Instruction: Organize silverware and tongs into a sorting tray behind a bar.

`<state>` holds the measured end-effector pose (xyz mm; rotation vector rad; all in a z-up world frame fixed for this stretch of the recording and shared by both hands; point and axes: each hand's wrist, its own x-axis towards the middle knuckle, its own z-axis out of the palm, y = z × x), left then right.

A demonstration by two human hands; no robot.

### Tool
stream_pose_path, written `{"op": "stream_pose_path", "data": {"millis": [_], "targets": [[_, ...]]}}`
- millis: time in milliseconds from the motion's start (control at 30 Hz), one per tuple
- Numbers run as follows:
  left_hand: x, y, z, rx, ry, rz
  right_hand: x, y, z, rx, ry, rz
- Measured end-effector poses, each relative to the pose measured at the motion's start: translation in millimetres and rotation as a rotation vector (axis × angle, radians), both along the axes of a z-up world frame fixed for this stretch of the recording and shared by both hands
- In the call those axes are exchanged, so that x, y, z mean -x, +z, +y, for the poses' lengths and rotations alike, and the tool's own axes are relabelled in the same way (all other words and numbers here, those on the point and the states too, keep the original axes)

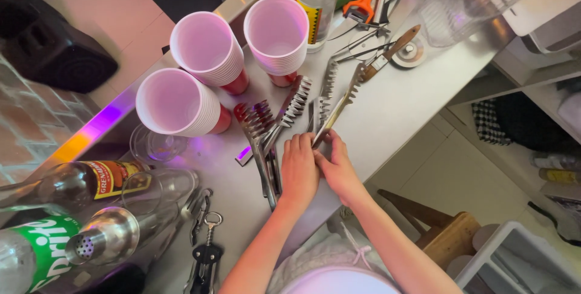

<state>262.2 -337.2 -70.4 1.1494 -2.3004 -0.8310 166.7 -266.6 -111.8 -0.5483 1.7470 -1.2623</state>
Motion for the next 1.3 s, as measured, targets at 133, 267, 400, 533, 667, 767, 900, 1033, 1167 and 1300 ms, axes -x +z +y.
{"op": "stream_pose_path", "data": {"millis": [133,267,400,533,667,767,900,1033,1167,1300], "targets": [[2,4,-4,-0.083,-0.022,0.047,-4,31,-6,-0.058,-0.066,-0.154],[2,5,-10,0.036,0.041,0.024,-6,39,-2,-0.051,-0.078,-0.29],[-1,20,-17,-0.018,0.084,0.113,-7,55,-2,-0.069,-0.122,-0.401],[-6,43,-5,-0.023,0.044,0.103,8,65,8,-0.103,-0.078,-0.19],[-4,66,17,-0.004,-0.032,0.16,30,72,20,0.103,-0.267,-0.248],[4,74,33,-0.064,-0.081,0.153,40,94,29,0.221,-0.327,-0.329],[20,76,47,-0.064,-0.206,0.173,52,111,43,0.27,-0.382,-0.341],[41,75,62,-0.031,-0.308,0.186,71,107,66,0.294,-0.485,-0.334],[71,80,83,-0.157,-0.365,0.178,95,102,102,0.324,-0.577,-0.323],[102,79,112,-0.161,-0.474,0.217,117,94,149,0.409,-0.723,-0.339]]}}
